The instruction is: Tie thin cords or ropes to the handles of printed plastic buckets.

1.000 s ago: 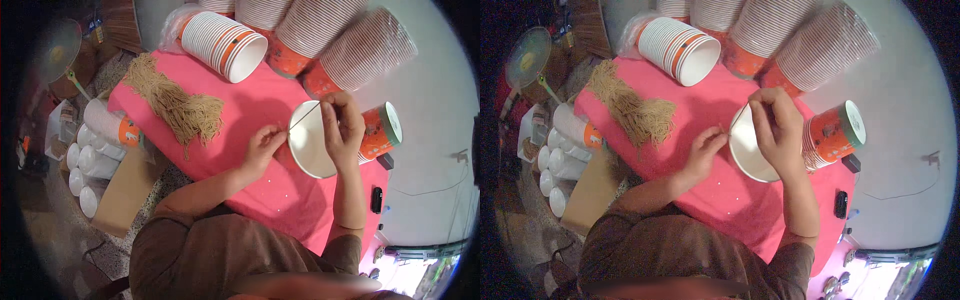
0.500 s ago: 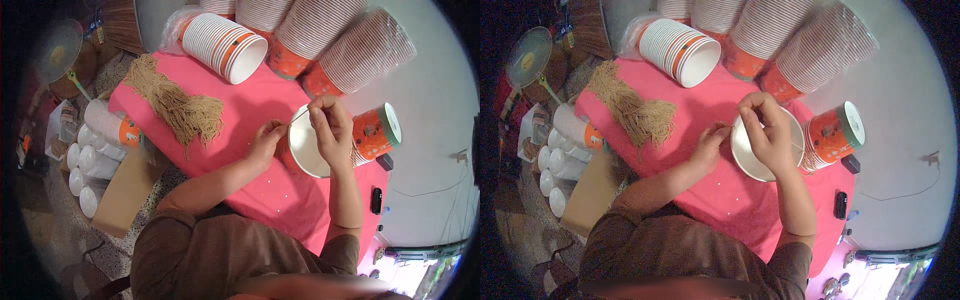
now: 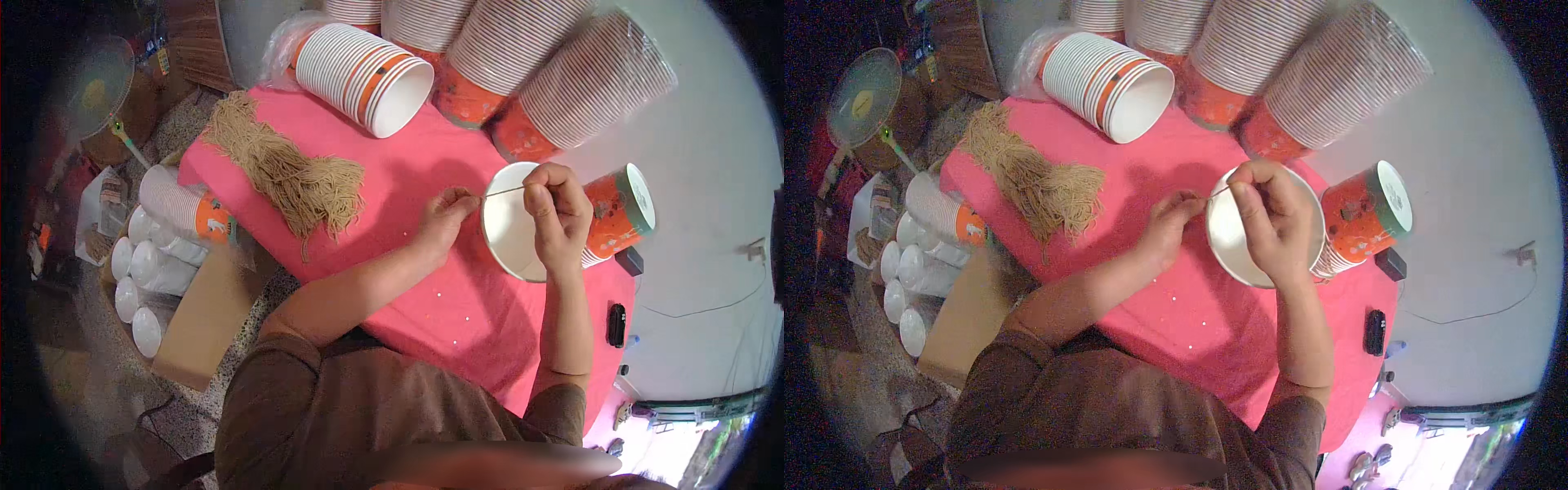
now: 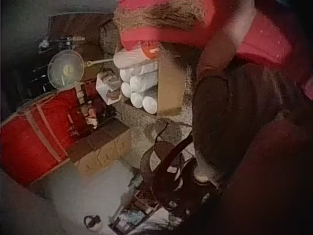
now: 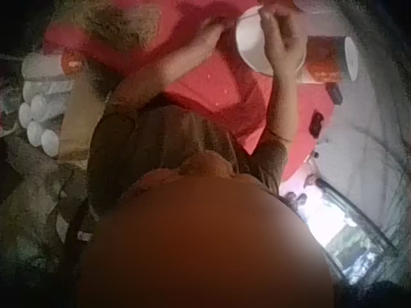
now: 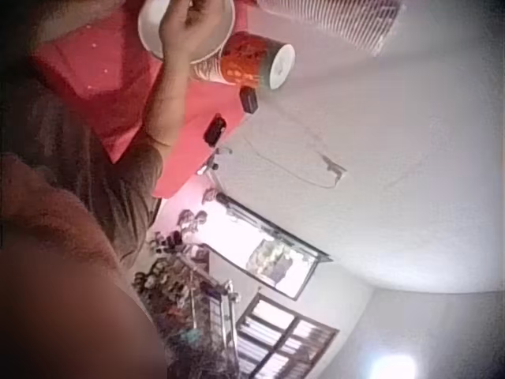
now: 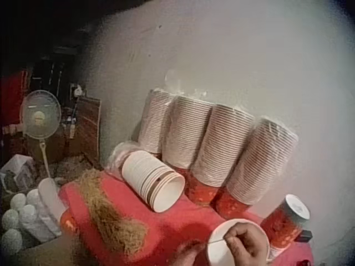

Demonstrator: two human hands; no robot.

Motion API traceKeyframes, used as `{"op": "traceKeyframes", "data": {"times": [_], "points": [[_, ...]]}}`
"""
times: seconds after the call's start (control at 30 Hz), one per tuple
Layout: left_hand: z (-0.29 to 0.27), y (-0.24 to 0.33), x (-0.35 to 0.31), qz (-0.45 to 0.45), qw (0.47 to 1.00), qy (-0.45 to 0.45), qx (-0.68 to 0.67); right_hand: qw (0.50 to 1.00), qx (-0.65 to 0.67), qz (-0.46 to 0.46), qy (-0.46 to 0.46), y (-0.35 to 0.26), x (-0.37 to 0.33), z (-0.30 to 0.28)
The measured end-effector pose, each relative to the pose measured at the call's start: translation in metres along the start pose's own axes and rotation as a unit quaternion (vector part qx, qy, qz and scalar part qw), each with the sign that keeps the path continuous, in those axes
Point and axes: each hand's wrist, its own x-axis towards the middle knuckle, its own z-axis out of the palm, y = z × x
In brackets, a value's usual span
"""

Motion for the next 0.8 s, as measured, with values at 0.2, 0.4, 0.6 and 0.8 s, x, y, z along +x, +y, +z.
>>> {"op": "traceKeyframes", "data": {"times": [0.2,0.4,0.6,0.8], "points": [[-0.006,0.002,-0.003,0.008,0.997,-0.058,0.041,0.997,0.058,0.034,0.036,0.013,0.009,-0.019],[-0.037,0.018,-0.002,0.162,0.951,-0.096,0.247,0.996,-0.064,0.046,0.040,0.005,-0.003,-0.039],[-0.008,0.060,0.004,0.412,0.725,-0.230,0.501,0.962,-0.258,0.055,-0.066,-0.024,-0.037,-0.052],[-0.007,0.063,0.022,0.425,0.670,-0.315,0.521,0.918,-0.373,-0.023,-0.135,-0.030,-0.076,-0.058]]}}
